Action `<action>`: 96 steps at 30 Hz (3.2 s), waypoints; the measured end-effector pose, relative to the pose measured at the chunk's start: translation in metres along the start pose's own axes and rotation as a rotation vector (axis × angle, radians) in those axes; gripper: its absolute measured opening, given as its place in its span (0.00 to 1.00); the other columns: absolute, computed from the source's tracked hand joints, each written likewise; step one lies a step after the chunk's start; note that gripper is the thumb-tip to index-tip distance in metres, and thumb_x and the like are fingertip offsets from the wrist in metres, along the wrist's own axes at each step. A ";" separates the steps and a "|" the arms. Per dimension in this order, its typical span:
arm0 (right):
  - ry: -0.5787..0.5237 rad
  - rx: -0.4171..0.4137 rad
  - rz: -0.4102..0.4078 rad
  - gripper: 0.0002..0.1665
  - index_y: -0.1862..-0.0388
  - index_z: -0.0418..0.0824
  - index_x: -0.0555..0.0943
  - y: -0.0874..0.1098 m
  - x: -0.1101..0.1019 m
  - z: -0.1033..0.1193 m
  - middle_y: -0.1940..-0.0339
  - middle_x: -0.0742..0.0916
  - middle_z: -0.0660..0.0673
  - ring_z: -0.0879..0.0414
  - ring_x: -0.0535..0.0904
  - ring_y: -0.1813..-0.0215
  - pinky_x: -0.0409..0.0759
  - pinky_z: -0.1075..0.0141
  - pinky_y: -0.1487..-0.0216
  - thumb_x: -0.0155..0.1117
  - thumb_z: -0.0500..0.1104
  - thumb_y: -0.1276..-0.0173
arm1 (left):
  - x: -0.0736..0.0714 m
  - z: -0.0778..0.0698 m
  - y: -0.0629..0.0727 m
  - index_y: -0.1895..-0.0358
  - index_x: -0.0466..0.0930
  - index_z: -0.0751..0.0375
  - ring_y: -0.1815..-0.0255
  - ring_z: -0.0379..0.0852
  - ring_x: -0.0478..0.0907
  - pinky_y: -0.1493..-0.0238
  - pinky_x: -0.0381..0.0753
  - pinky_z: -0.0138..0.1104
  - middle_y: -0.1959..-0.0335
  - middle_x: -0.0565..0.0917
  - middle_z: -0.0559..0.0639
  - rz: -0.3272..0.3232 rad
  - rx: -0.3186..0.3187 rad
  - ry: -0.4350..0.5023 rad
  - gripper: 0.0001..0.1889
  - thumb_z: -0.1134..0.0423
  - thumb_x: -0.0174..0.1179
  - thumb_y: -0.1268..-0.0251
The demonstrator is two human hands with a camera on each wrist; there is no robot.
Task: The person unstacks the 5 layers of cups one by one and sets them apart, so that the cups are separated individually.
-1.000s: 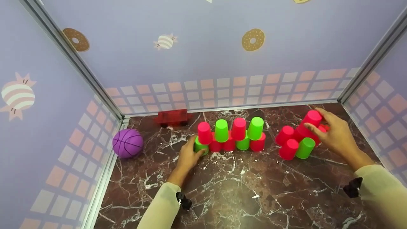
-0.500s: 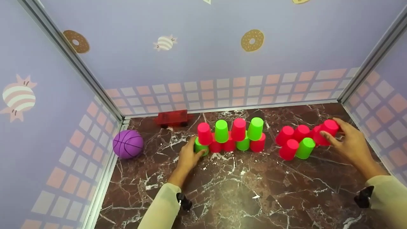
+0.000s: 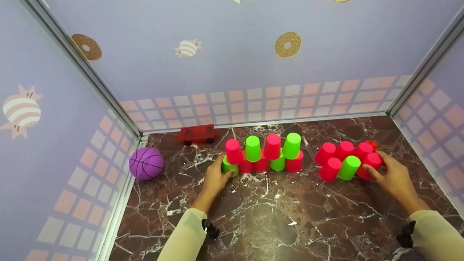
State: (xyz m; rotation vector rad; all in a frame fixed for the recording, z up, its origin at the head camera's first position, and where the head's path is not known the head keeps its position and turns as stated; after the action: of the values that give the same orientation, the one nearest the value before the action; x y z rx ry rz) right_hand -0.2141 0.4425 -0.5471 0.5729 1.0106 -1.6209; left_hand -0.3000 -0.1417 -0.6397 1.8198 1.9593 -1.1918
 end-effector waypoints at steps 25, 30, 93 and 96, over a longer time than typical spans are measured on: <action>-0.040 -0.029 -0.045 0.43 0.21 0.26 0.71 -0.018 -0.011 0.022 0.34 0.82 0.20 0.22 0.81 0.40 0.76 0.26 0.43 0.77 0.47 0.24 | -0.016 -0.020 0.001 0.29 0.77 0.54 0.46 0.65 0.91 0.43 0.89 0.59 0.45 0.91 0.65 -0.002 0.028 0.008 0.34 0.54 0.81 0.36; -0.046 -0.076 -0.045 0.47 0.18 0.28 0.69 -0.039 -0.012 0.058 0.30 0.81 0.23 0.21 0.80 0.35 0.74 0.22 0.38 0.78 0.50 0.25 | -0.011 -0.012 0.001 0.28 0.77 0.52 0.46 0.64 0.91 0.43 0.89 0.60 0.45 0.91 0.65 0.003 0.019 -0.004 0.36 0.52 0.82 0.38; -0.068 -0.359 0.155 0.39 0.22 0.34 0.77 -0.061 0.050 0.175 0.35 0.89 0.31 0.31 0.89 0.40 0.86 0.34 0.38 0.78 0.47 0.25 | -0.011 -0.016 0.002 0.28 0.77 0.53 0.44 0.65 0.90 0.41 0.87 0.61 0.43 0.90 0.65 0.032 -0.045 0.037 0.35 0.56 0.81 0.37; -0.054 -0.356 0.153 0.39 0.23 0.33 0.77 -0.052 0.043 0.168 0.37 0.89 0.31 0.32 0.90 0.43 0.87 0.35 0.42 0.79 0.46 0.26 | -0.004 -0.005 0.002 0.28 0.76 0.50 0.45 0.62 0.90 0.43 0.88 0.59 0.43 0.91 0.62 0.029 -0.049 0.017 0.37 0.53 0.82 0.39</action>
State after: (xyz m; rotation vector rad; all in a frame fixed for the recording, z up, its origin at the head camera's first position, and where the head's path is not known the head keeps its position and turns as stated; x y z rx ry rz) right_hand -0.2537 0.2806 -0.4773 0.3529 1.1536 -1.2771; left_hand -0.2955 -0.1413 -0.6342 1.8339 1.9470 -1.1138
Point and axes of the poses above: each hand's wrist, its own y-axis away from the middle knuckle, its own x-axis out of the palm, z = x × y, the point moved 4 cm from there along -y, towards the middle knuckle
